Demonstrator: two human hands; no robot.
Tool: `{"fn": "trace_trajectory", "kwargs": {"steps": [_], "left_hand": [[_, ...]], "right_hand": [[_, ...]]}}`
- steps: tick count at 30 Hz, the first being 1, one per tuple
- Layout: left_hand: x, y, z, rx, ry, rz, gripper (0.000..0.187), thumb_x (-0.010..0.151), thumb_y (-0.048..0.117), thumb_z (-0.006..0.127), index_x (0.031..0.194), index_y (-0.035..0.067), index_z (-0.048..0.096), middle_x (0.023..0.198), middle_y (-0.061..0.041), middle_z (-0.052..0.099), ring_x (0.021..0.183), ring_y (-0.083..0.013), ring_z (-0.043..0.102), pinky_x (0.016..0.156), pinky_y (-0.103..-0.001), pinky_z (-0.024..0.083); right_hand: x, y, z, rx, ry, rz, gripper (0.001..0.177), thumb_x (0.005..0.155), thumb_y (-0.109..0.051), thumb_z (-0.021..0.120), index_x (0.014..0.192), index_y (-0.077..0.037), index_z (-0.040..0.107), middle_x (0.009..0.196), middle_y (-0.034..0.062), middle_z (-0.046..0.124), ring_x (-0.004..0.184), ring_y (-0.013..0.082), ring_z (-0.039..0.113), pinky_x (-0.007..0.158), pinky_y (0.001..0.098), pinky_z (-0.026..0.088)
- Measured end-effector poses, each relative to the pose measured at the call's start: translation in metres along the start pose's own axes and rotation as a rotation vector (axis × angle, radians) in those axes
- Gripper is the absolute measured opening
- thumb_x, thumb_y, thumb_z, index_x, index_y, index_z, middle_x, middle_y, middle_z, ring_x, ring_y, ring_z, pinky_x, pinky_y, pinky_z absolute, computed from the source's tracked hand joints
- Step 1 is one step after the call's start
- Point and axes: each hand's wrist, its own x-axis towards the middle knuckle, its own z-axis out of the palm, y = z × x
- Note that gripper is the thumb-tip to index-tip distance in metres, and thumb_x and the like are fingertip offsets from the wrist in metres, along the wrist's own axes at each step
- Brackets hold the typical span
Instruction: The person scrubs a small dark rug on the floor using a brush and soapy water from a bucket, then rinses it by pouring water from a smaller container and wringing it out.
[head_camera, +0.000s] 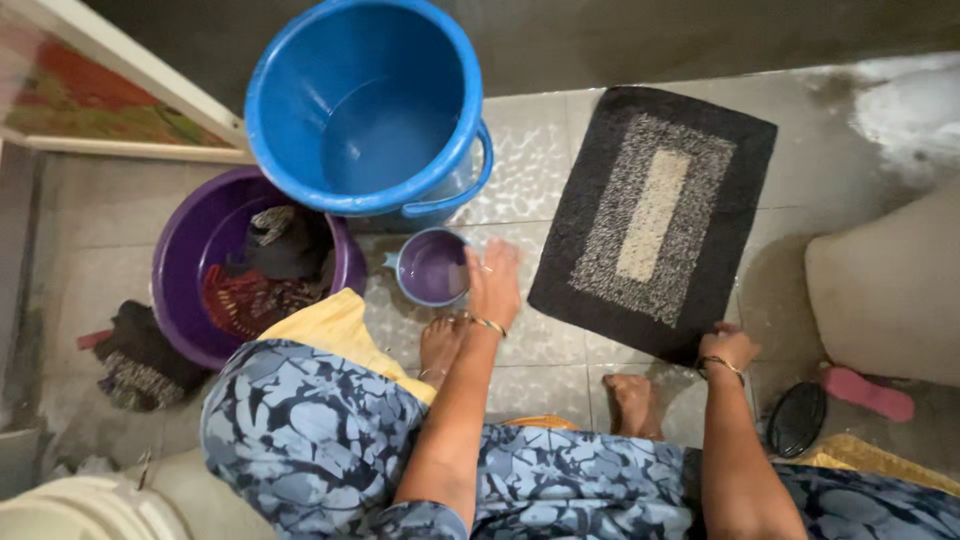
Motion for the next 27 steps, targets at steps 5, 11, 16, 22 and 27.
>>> {"fn": "trace_trajectory", "kwargs": {"steps": [5,11,16,22,27], "left_hand": [[0.009,-0.086,-0.012,0.329,-0.209,-0.704,0.053,0.098,0.037,0.062,0.137,0.001,0.054,0.144,-0.015,0.054,0.142,-0.0308,0.043,0.124,-0.056,0.021],[-0.009,-0.134,-0.031,0.095,-0.292,-0.734,0.065,0.070,0.026,0.082,0.130,0.013,0.062,0.138,-0.014,0.052,0.129,-0.0347,0.051,0.107,-0.050,0.039],[-0.001,-0.120,-0.043,0.215,-0.378,-0.762,0.036,0.079,0.033,0.076,0.110,0.015,0.072,0.130,-0.013,0.055,0.124,-0.0336,0.054,0.104,-0.048,0.042],[0.009,-0.090,-0.021,-0.160,-0.529,-0.805,0.025,0.099,0.032,0.061,0.109,0.012,0.072,0.109,-0.020,0.075,0.102,-0.0394,0.072,0.084,-0.052,0.058],[0.037,-0.003,-0.067,-0.219,-0.505,-0.653,0.031,0.090,0.013,0.061,0.121,0.014,0.066,0.118,-0.022,0.068,0.099,-0.0395,0.072,0.083,-0.051,0.057]], "right_hand": [[0.000,-0.009,0.006,0.220,0.009,-0.061,0.030,0.081,-0.009,0.069,0.110,-0.008,0.079,0.107,0.0222,0.076,0.102,0.0386,0.072,0.101,0.0423,0.050],[-0.010,-0.015,0.014,0.263,-0.165,-0.123,0.027,0.086,-0.010,0.067,0.111,-0.007,0.076,0.107,0.0233,0.074,0.103,0.0385,0.072,0.094,0.0423,0.055],[-0.032,-0.031,0.034,-0.061,-0.236,-0.373,0.023,0.085,-0.012,0.065,0.104,-0.012,0.079,0.101,0.0208,0.076,0.108,0.0464,0.062,0.096,0.0483,0.053],[-0.060,-0.075,0.064,-0.103,-0.588,-0.491,0.032,0.088,-0.018,0.062,0.117,-0.020,0.074,0.118,0.0244,0.068,0.112,0.0395,0.066,0.100,0.0462,0.052],[-0.075,-0.100,0.083,-0.037,-0.579,-0.519,0.040,0.081,-0.008,0.061,0.118,-0.017,0.073,0.116,0.0292,0.064,0.109,0.0423,0.063,0.094,0.0471,0.052]]}}
